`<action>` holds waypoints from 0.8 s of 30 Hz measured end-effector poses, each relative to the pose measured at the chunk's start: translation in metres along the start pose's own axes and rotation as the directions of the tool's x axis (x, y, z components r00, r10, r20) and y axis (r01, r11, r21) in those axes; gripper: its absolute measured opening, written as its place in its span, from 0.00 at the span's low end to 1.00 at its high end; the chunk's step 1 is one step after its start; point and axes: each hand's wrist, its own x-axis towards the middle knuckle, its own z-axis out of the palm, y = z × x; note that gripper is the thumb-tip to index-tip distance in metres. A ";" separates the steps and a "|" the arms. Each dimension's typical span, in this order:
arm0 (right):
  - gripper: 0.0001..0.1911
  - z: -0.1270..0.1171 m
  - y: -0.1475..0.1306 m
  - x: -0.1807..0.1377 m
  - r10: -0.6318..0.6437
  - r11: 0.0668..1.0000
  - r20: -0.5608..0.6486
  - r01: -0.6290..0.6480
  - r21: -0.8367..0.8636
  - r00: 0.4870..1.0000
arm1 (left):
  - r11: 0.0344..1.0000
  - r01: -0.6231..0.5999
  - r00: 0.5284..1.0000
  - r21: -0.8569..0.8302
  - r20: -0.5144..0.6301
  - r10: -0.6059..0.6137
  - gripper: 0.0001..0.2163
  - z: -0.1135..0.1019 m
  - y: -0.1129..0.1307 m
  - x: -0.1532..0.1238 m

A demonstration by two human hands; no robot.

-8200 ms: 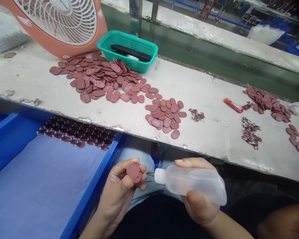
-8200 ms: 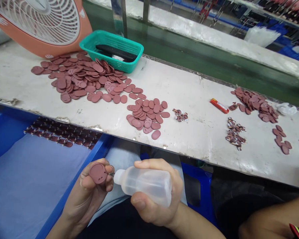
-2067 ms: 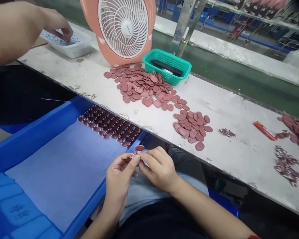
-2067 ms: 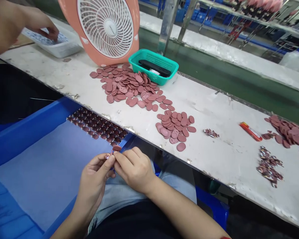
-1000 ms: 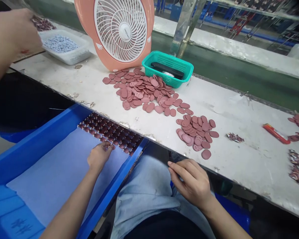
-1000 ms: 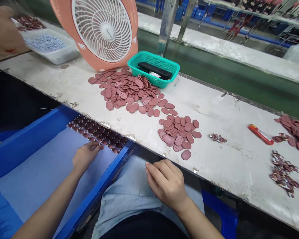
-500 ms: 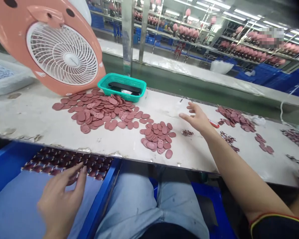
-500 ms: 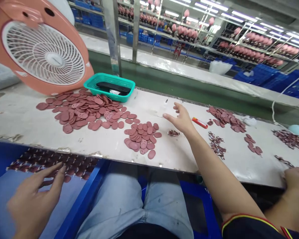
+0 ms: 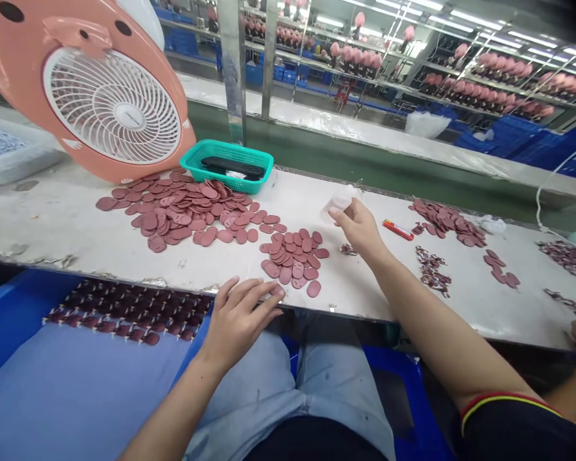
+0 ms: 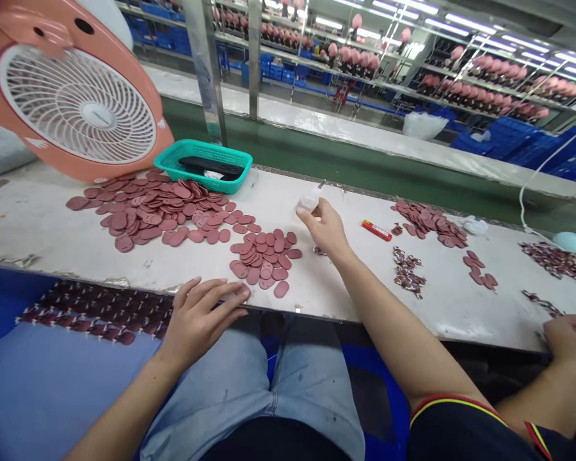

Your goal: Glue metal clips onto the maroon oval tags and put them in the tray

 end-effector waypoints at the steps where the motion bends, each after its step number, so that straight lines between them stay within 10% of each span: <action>1: 0.22 0.001 -0.007 -0.015 -0.015 0.999 -0.010 0.015 0.050 1.000 | 0.999 -0.002 1.000 -0.033 -0.028 0.001 0.12 -0.003 0.002 -0.005; 4: 0.21 0.010 -0.026 -0.066 -0.005 0.978 0.004 0.004 0.208 1.000 | 0.913 0.261 0.953 -0.315 -0.067 -0.295 0.14 -0.013 0.017 -0.009; 8: 0.21 0.034 -0.050 -0.129 0.069 0.929 0.206 -0.138 0.344 0.976 | 0.051 0.657 0.443 -0.752 0.331 -0.833 0.06 -0.029 0.046 0.002; 11: 0.21 0.050 -0.063 -0.158 0.116 0.842 0.394 -0.301 0.447 0.912 | -0.294 0.592 0.272 -0.751 0.529 -0.804 0.10 -0.036 0.059 0.008; 15: 0.24 0.058 -0.071 -0.175 0.174 0.704 0.512 -0.470 0.532 0.841 | -0.382 0.563 0.228 -0.733 0.582 -0.781 0.11 -0.043 0.064 0.004; 20: 0.25 0.054 -0.073 -0.183 0.142 0.651 0.679 -0.585 0.485 0.721 | -0.533 0.507 0.435 -0.677 0.735 -0.520 0.14 -0.049 0.066 -0.007; 24: 0.26 0.049 -0.066 -0.191 0.162 0.677 0.671 -0.576 0.458 0.723 | -0.575 0.434 0.457 -0.693 0.720 -0.523 0.10 -0.051 0.069 -0.017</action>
